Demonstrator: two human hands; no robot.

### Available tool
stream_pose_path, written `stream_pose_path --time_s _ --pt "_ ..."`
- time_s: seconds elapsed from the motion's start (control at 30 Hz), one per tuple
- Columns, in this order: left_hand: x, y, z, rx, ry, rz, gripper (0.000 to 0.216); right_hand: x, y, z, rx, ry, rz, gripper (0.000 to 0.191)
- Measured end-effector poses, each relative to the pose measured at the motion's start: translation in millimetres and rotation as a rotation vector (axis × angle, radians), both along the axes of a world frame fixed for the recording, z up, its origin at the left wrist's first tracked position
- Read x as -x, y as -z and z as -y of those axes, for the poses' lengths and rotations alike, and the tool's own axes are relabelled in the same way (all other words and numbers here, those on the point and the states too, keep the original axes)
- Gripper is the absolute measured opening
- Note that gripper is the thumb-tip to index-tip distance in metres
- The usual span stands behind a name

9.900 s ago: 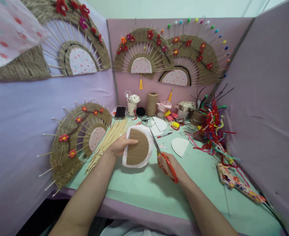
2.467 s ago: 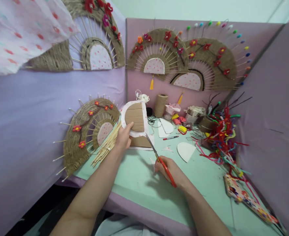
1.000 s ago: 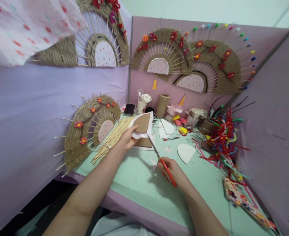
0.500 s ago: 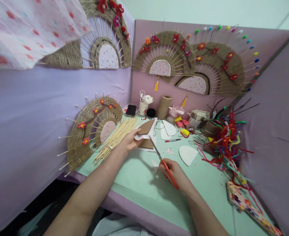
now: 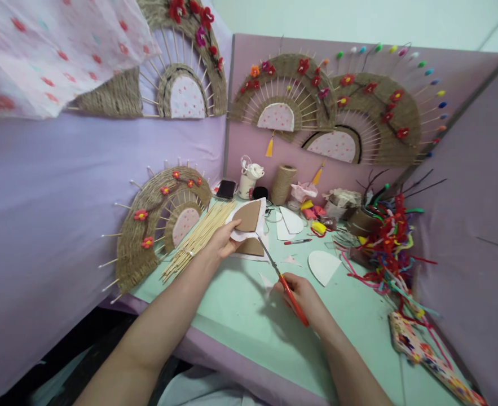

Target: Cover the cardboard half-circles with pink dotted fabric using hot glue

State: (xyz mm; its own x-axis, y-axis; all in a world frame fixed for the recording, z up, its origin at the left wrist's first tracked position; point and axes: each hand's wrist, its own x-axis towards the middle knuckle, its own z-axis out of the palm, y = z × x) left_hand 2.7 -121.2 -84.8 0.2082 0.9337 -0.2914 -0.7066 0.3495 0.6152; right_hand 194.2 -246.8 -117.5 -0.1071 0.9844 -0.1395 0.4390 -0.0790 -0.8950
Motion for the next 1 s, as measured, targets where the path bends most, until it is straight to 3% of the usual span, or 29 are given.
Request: stream_pose_path --time_s 0.17,0.33,0.53,0.67,0.83,0.9,1.0 --pt "2.8 3.7 -3.3 -0.084 -0.065 -0.032 0.023 -1.3 -1.0 2.1 -0.009 0.013 -0.005 0.028" --pt "3.9 -0.6 0.3 -0.203 -0.118 -0.028 0.027 -2.1 0.3 1.9 -0.04 0.057 -0.153 0.026" --pt "0.3 -6.3 11.0 -0.335 -0.035 -0.1 0.03 -7.9 8.9 -2.1 -0.135 0.19 -0.383 0.039" --pt "1.2 -3.7 16.3 -0.367 0.139 -0.198 0.032 -8.3 7.5 -5.9 -0.216 0.328 -0.477 0.039" --pt "14.4 -2.3 21.5 -0.397 0.535 -0.399 0.032 -16.7 2.6 -14.9 -0.299 0.518 -0.659 0.038" --pt "20.5 -3.6 22.3 -0.456 0.735 -0.518 0.028 -23.6 2.1 -16.8 -0.296 0.516 -0.721 0.04" --pt "25.3 -4.6 21.9 -0.555 0.94 -0.707 0.021 -30.1 -1.2 -12.6 -0.237 0.37 -0.635 0.041"
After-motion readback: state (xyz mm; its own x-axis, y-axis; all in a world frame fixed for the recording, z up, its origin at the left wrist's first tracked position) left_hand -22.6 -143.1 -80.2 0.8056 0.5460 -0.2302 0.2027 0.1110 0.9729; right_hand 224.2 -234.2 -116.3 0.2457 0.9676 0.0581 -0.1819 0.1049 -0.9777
